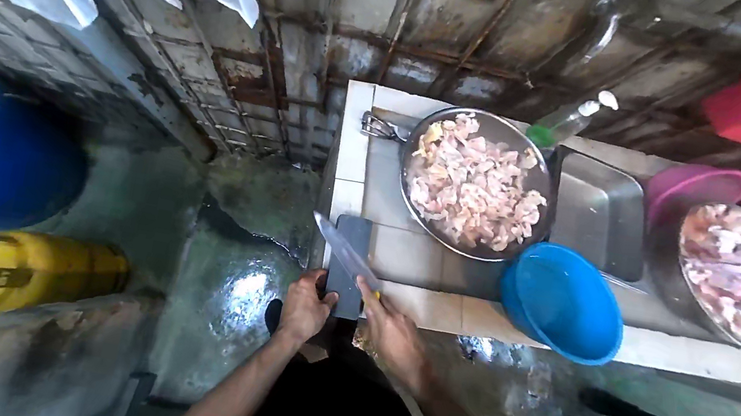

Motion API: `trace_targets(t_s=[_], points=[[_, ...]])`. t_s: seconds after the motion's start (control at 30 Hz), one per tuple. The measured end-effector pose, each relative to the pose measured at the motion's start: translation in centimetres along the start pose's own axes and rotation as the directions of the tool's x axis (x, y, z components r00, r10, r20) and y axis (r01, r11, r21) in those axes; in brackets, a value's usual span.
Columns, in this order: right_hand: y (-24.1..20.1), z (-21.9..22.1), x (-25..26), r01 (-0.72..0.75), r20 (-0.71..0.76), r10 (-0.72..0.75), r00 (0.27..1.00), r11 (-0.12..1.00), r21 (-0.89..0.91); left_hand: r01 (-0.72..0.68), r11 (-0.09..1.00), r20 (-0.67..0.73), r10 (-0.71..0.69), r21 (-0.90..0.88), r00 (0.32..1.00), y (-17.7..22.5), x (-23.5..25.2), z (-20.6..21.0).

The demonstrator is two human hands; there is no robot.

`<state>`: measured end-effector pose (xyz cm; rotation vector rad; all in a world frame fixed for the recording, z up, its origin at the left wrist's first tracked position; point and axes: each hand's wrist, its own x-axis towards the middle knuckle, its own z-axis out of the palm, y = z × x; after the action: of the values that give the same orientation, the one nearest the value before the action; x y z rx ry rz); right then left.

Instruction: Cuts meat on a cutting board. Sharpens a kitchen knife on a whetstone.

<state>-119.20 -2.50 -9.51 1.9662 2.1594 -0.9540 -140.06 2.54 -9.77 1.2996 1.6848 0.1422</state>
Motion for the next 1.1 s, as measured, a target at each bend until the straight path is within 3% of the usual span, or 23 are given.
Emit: trace_targets(t_s=[0.1, 0.2, 0.27, 0.37, 0.43, 0.53, 0.6, 0.7, 0.8, 0.87, 0.97, 1.1], points=[[5.1, 1.5, -7.4, 0.031, -0.102, -0.029, 0.994, 0.999, 0.014, -0.001, 1.000, -0.040, 0.000, -0.019, 0.999, 0.2, -0.2, 0.4], [8.4, -0.2, -12.9, -0.011, 0.030, 0.011, 0.999, 1.000, -0.010, 0.012, 0.999, -0.080, -0.014, -0.031, 0.997, 0.0, -0.4, 0.9], [10.4, -1.1, -14.2, -0.039, 0.040, 0.038, 0.998, 0.999, 0.027, 0.001, 1.000, -0.144, 0.003, 0.027, 0.990, 0.6, -0.7, 1.1], [10.6, -2.3, -13.5, -0.069, -0.181, 0.083, 0.980, 0.994, 0.085, -0.092, 0.979, -0.327, 0.150, 0.184, 0.933, 2.8, -2.0, 2.1], [9.1, -3.7, -11.7, -0.087, -0.275, 0.132, 0.952, 0.982, 0.169, -0.214, 0.957, -0.396, 0.276, 0.193, 0.876, 4.7, -2.8, 3.4], [5.7, -6.6, -8.6, -0.074, -0.259, 0.168, 0.951, 0.939, 0.337, -0.346, 0.937, -0.231, 0.325, -0.053, 0.917, 8.6, -3.9, 5.3], [3.6, -8.1, -6.7, -0.008, -0.261, 0.111, 0.959, 0.931, 0.366, -0.266, 0.893, -0.104, 0.244, -0.364, 0.964, 11.3, -4.5, 6.2], [1.7, -10.1, -4.9, 0.107, -0.284, -0.032, 0.958, 0.962, 0.253, -0.182, 0.729, -0.192, 0.071, -0.660, 0.979, 14.2, -4.7, 6.9], [2.4, -13.0, -3.5, 0.160, -0.293, -0.093, 0.952, 0.964, 0.212, -0.178, 0.549, -0.226, -0.019, -0.816, 0.974, 14.6, -3.1, 5.9], [4.2, -15.7, -1.4, 0.146, -0.374, -0.048, 0.926, 0.960, 0.239, -0.156, 0.482, -0.189, -0.021, -0.862, 0.982, 13.9, -1.7, 4.4], [8.0, -23.6, 2.3, 0.091, -0.542, 0.056, 0.838, 0.966, 0.242, -0.095, 0.486, -0.130, -0.040, -0.869, 0.991, 13.9, 0.8, 2.2], [10.5, -37.5, 6.3, 0.108, -0.776, 0.065, 0.627, 0.980, 0.168, -0.072, 0.493, -0.109, -0.046, -0.867, 0.993, 17.2, 4.0, 2.0]])
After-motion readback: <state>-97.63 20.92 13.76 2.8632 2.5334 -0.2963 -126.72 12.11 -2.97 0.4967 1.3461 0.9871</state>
